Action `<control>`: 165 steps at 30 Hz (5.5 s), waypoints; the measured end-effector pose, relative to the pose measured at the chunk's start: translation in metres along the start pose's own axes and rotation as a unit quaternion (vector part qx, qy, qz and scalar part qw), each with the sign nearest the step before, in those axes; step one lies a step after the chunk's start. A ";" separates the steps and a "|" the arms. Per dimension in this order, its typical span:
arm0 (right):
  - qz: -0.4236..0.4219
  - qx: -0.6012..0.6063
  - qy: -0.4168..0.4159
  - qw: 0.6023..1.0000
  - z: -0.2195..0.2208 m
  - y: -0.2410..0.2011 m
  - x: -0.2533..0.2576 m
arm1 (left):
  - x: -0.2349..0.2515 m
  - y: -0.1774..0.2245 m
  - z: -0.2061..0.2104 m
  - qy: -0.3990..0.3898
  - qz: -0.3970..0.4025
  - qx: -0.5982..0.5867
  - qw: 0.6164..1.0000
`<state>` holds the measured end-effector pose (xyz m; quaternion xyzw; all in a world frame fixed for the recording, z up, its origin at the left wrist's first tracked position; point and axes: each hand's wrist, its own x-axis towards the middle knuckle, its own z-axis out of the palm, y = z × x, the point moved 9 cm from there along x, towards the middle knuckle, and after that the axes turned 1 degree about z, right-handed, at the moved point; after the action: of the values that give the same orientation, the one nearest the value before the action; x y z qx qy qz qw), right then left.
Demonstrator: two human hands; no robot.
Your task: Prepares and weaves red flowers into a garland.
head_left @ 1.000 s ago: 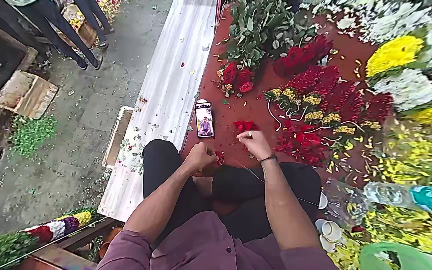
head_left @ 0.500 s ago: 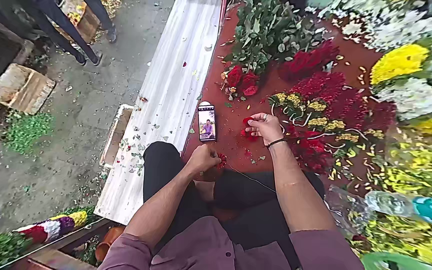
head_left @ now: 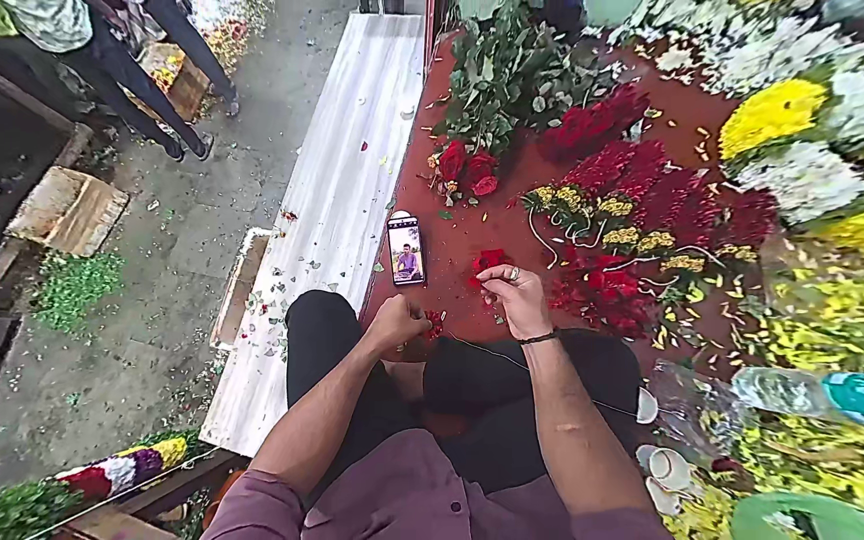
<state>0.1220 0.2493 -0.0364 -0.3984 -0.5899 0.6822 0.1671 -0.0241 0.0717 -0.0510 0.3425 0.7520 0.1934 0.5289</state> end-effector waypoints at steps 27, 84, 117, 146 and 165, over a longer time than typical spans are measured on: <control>0.054 -0.007 -0.003 0.999 0.057 0.013 -0.055 | -0.003 0.012 -0.002 0.024 0.054 -0.146 0.988; 0.084 -0.053 -0.098 0.990 0.014 0.014 -0.036 | -0.003 0.007 -0.015 0.064 0.027 -0.050 0.996; 0.165 0.003 0.121 0.979 -0.082 0.034 0.046 | -0.005 0.002 -0.005 -0.041 -0.040 0.018 0.998; -0.035 -0.065 0.027 0.997 -0.013 -0.010 -0.011 | 0.001 -0.009 0.008 -0.045 -0.066 0.027 0.996; 0.046 0.023 0.004 0.999 0.053 -0.002 -0.068 | -0.003 0.006 -0.004 0.034 0.042 -0.119 0.991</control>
<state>0.1251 0.1670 -0.0120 -0.4239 -0.5547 0.7007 0.1469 -0.0253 0.0739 -0.0432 0.3018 0.7263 0.3146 0.5314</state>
